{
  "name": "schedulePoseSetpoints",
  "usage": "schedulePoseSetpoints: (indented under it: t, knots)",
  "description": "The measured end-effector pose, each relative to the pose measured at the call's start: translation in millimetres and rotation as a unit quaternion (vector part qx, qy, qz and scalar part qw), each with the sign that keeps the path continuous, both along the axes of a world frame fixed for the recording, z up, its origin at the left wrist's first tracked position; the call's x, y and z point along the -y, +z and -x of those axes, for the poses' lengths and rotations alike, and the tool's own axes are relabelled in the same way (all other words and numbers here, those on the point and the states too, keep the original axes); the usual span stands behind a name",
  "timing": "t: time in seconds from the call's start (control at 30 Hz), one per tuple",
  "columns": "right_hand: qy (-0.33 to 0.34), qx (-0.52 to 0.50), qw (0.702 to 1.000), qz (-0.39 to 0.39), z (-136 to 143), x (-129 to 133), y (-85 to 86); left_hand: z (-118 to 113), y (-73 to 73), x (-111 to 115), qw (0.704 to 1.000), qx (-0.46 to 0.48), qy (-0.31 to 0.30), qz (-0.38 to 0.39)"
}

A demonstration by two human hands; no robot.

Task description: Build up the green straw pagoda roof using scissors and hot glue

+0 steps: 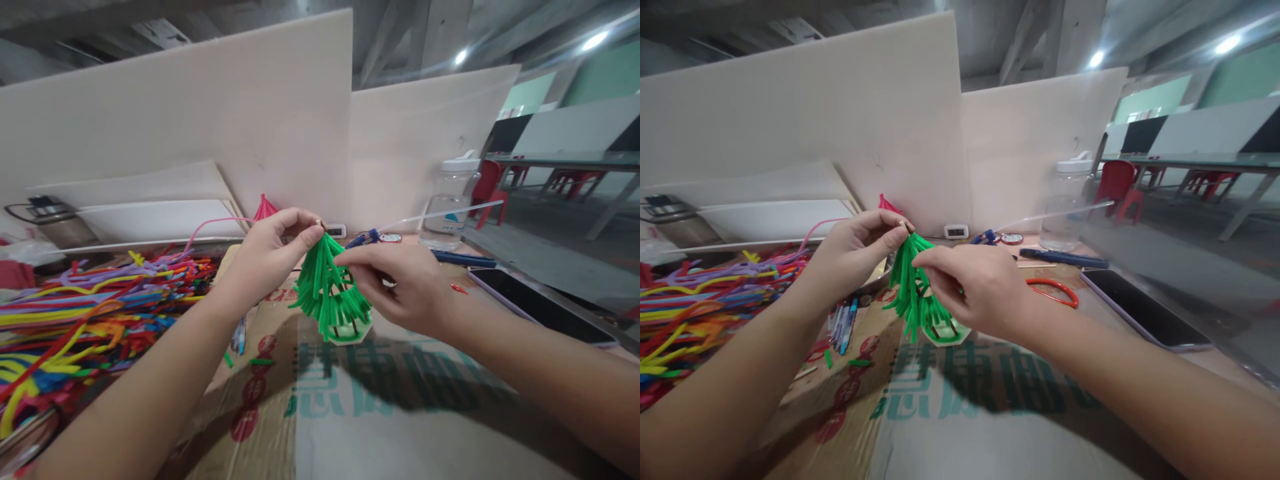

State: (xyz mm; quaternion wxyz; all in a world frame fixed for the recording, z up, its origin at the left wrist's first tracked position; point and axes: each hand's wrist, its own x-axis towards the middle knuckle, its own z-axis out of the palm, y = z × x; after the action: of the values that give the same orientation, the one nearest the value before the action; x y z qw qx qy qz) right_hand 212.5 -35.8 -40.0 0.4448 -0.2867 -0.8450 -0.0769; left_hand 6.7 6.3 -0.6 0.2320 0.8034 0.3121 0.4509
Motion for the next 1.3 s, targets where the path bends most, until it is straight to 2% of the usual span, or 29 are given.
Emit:
schedulePoseSetpoints:
  t: [0.2, 0.33, 0.47, 0.63, 0.83, 1.0, 1.3]
  knots:
    - [-0.040, -0.174, 0.977, 0.116, -11.0, -22.6, 8.4, -12.8, -11.8, 4.5, 1.000, -0.011, -0.019, 0.022]
    - [-0.053, -0.219, 0.958, 0.179, -25.3, -38.4, 16.2, -15.1, -18.7, 4.5, 0.997, -0.053, -0.034, 0.045]
    - [-0.075, -0.204, 0.961, 0.170, -32.9, -33.9, 26.2, -9.1, -19.1, 1.2, 0.995, -0.084, -0.002, 0.050]
    - [-0.050, -0.205, 0.964, 0.164, -33.8, -23.3, 37.4, -2.3, -14.2, 5.1, 0.992, -0.116, 0.036, 0.035]
    - [-0.041, -0.233, 0.954, 0.183, -41.6, -19.6, 50.5, 5.1, 2.1, 30.8, 0.964, -0.216, 0.115, -0.109]
    - [-0.053, -0.193, 0.968, 0.151, -40.7, -13.1, 54.6, 4.0, 8.1, 53.2, 0.952, -0.243, 0.104, -0.157]
    - [-0.028, -0.160, 0.978, 0.132, -39.2, 6.2, 63.7, -3.2, 5.2, 60.5, 0.927, -0.286, 0.122, -0.207]
